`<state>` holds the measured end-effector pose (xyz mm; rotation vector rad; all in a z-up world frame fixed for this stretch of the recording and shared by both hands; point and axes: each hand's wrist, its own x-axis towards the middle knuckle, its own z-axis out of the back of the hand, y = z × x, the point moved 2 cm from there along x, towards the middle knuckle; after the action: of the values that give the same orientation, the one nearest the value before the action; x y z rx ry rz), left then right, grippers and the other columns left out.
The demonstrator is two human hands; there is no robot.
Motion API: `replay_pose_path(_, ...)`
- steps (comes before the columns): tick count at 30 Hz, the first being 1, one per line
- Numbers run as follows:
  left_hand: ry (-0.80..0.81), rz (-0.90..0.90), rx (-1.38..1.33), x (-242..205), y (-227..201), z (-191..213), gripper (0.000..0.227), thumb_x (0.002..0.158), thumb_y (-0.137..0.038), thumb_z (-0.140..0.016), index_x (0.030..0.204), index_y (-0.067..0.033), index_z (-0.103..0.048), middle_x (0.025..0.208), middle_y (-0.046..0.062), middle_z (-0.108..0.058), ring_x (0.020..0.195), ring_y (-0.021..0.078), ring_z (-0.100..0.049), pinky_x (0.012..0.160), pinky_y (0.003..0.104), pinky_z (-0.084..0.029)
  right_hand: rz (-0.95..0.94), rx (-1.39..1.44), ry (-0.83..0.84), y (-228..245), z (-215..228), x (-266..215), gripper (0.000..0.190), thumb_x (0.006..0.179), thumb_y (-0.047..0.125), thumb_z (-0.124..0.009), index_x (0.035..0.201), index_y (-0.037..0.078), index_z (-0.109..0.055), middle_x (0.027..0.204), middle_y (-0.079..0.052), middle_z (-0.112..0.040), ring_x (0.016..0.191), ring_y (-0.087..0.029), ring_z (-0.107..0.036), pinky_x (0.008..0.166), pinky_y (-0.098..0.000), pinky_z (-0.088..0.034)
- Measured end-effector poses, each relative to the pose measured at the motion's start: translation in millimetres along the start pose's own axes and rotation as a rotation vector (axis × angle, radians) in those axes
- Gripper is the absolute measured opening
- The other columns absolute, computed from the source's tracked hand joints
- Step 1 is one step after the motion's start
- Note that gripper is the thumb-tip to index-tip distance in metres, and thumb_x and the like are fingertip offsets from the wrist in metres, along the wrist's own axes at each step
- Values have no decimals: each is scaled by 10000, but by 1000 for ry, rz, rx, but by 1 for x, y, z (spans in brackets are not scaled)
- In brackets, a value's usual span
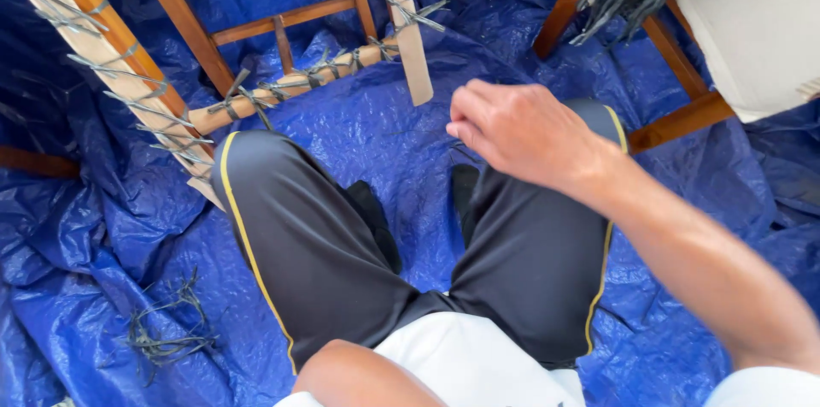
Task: Tying grey straps around wooden furniture frames to secure them.
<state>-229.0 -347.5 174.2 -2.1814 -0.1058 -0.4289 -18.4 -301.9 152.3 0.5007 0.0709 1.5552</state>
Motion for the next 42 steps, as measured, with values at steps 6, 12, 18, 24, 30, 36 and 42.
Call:
replay_pose_path(6, -30, 9, 79, -2, -5, 59, 534, 1043, -574, -597, 980, -43, -597, 956, 84, -602, 897, 210, -597, 865, 288, -463, -4, -46, -348, 24, 0, -65, 95, 955, 122, -730, 985, 58, -666, 1025, -84, -683, 948, -300, -668, 820, -415, -510)
replay_pose_path(12, -615, -82, 428, -29, -54, 130, 337, 1082, -290, -667, 892, -28, -573, 823, 84, -592, 754, 195, -547, 720, 317, -441, -233, 256, -692, 5, -61, -120, 112, 945, 65, -653, 1055, 51, -669, 1188, -136, -678, 1139, -302, -645, 1020, -412, -493)
replay_pose_path(18, -898, -111, 717, -46, -118, 213, 307, 1156, -121, -586, 879, -22, -498, 816, 82, -531, 719, 149, -490, 735, 278, -429, -830, 622, -698, -127, -184, -160, 127, 1039, 125, -602, 1110, 58, -683, 1112, -104, -717, 1024, -169, -687, 952, -295, -530)
replay_pose_path(24, -956, -6, 877, 11, -135, 262, 189, 1114, -79, -548, 930, -60, -508, 860, 31, -568, 744, 78, -523, 726, 225, -444, -947, 212, -286, -251, -291, -170, 125, 989, 143, -661, 1071, 54, -689, 1005, -116, -716, 968, -279, -692, 867, -407, -524)
replay_pose_path(30, -902, 204, 1015, 14, -128, 280, 126, 1049, -69, -669, 956, -36, -590, 860, -5, -616, 752, 14, -555, 703, 177, -444, -822, -203, -213, -283, -327, -158, 238, 848, 168, -740, 1041, 46, -672, 1000, -155, -690, 991, -366, -631, 834, -495, -462)
replay_pose_path(36, -836, 183, 983, 15, -133, 281, 164, 1066, -79, -696, 959, -32, -581, 848, -22, -597, 762, 6, -539, 730, 182, -452, -900, -199, -81, -295, -344, -170, 121, 908, 146, -713, 992, 79, -657, 982, -140, -705, 988, -350, -649, 855, -495, -465)
replay_pose_path(42, -843, 176, 980, 3, -134, 278, 169, 1066, -96, -697, 961, -34, -579, 865, -17, -599, 802, 19, -540, 733, 188, -458, -904, -99, -175, -281, -326, -170, 114, 972, 132, -657, 1041, 44, -632, 974, -165, -705, 969, -376, -667, 845, -504, -476)
